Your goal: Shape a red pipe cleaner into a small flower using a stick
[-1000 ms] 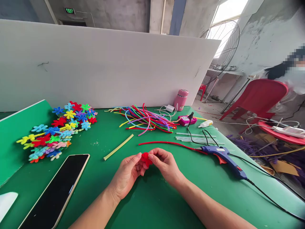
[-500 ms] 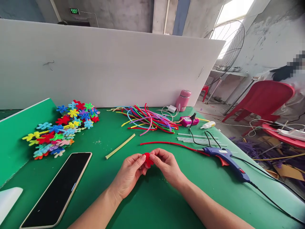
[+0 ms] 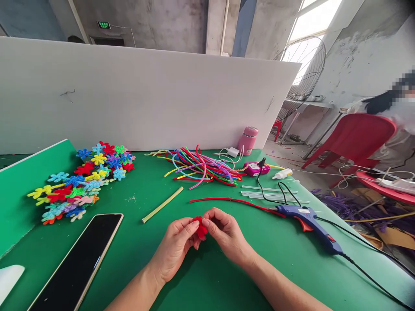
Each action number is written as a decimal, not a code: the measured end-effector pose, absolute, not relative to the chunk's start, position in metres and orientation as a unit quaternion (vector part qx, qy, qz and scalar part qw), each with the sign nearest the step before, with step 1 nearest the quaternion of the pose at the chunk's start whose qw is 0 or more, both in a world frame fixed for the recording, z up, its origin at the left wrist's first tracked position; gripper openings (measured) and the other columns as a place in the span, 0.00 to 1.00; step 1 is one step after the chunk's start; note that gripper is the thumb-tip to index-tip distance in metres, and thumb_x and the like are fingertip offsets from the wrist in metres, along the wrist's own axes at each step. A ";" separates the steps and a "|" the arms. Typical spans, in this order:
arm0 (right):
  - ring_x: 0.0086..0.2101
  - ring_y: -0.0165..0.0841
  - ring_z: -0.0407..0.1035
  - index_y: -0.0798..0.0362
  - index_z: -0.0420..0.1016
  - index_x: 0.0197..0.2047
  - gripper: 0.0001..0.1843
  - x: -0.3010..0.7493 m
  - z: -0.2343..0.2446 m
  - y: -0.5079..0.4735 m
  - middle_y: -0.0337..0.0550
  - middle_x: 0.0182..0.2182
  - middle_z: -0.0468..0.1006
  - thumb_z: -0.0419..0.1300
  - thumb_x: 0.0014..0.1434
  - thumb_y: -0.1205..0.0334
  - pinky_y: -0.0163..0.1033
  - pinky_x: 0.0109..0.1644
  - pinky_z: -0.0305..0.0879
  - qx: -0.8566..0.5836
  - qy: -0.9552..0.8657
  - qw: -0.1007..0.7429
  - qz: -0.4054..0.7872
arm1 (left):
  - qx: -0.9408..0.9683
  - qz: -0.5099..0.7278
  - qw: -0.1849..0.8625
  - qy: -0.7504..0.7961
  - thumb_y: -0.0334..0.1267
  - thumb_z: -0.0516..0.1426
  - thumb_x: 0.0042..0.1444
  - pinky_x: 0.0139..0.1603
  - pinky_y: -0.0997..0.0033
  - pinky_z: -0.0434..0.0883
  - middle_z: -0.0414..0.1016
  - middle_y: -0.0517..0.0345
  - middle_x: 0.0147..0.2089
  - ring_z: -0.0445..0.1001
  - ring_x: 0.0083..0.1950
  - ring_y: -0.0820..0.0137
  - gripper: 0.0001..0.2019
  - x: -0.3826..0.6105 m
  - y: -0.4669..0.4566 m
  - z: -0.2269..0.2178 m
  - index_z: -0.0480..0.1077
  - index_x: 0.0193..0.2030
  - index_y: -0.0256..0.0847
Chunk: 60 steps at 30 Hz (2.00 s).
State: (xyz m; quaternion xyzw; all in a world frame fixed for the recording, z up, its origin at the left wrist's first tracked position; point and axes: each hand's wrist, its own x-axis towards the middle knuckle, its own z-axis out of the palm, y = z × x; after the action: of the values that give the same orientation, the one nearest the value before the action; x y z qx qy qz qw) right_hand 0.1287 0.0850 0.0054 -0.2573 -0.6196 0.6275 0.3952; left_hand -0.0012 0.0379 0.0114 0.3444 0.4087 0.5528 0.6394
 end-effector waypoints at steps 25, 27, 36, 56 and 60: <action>0.25 0.27 0.64 0.54 0.68 0.29 0.07 0.133 0.006 0.086 0.38 0.23 0.70 0.53 0.57 0.62 0.33 0.30 0.62 -0.282 -0.765 0.389 0.429 | 0.520 0.448 0.526 0.501 0.43 0.47 0.55 0.28 0.73 0.59 0.64 0.61 0.23 0.59 0.26 0.74 0.14 -0.010 0.036 0.011 0.61 0.23 0.39; 0.25 0.28 0.65 0.54 0.66 0.30 0.08 0.132 0.007 0.085 0.38 0.22 0.70 0.53 0.57 0.60 0.34 0.31 0.62 -0.282 -0.734 0.380 0.487 | 0.516 0.453 0.539 0.488 0.42 0.46 0.56 0.29 0.72 0.60 0.64 0.60 0.24 0.60 0.27 0.73 0.13 -0.011 0.037 0.010 0.62 0.24 0.39; 0.22 0.27 0.66 0.56 0.65 0.28 0.13 0.127 0.010 0.085 0.36 0.18 0.70 0.54 0.57 0.55 0.33 0.27 0.60 -0.235 -0.605 0.376 0.661 | 0.486 0.470 0.579 0.455 0.41 0.46 0.56 0.32 0.71 0.61 0.63 0.59 0.26 0.61 0.30 0.72 0.12 -0.010 0.036 0.011 0.62 0.25 0.39; 0.26 0.28 0.64 0.55 0.66 0.29 0.10 0.128 0.000 0.086 0.39 0.23 0.69 0.54 0.56 0.56 0.34 0.32 0.63 -0.282 -0.658 0.418 0.560 | 0.365 0.538 0.604 0.460 0.43 0.58 0.48 0.27 0.75 0.58 0.66 0.60 0.26 0.59 0.27 0.76 0.11 -0.002 0.039 0.016 0.68 0.29 0.36; 0.26 0.28 0.64 0.55 0.66 0.29 0.10 0.129 0.002 0.086 0.39 0.24 0.69 0.55 0.56 0.56 0.34 0.31 0.63 -0.283 -0.658 0.425 0.554 | 0.345 0.545 0.622 0.444 0.41 0.61 0.45 0.28 0.75 0.57 0.67 0.61 0.26 0.60 0.27 0.76 0.10 -0.003 0.039 0.017 0.69 0.30 0.36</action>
State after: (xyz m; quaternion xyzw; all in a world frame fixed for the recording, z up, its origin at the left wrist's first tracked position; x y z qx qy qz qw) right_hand 0.1287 0.0864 0.0018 -0.2832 -0.6581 0.5535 0.4246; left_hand -0.0027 0.0388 0.0171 0.3446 0.4445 0.5450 0.6219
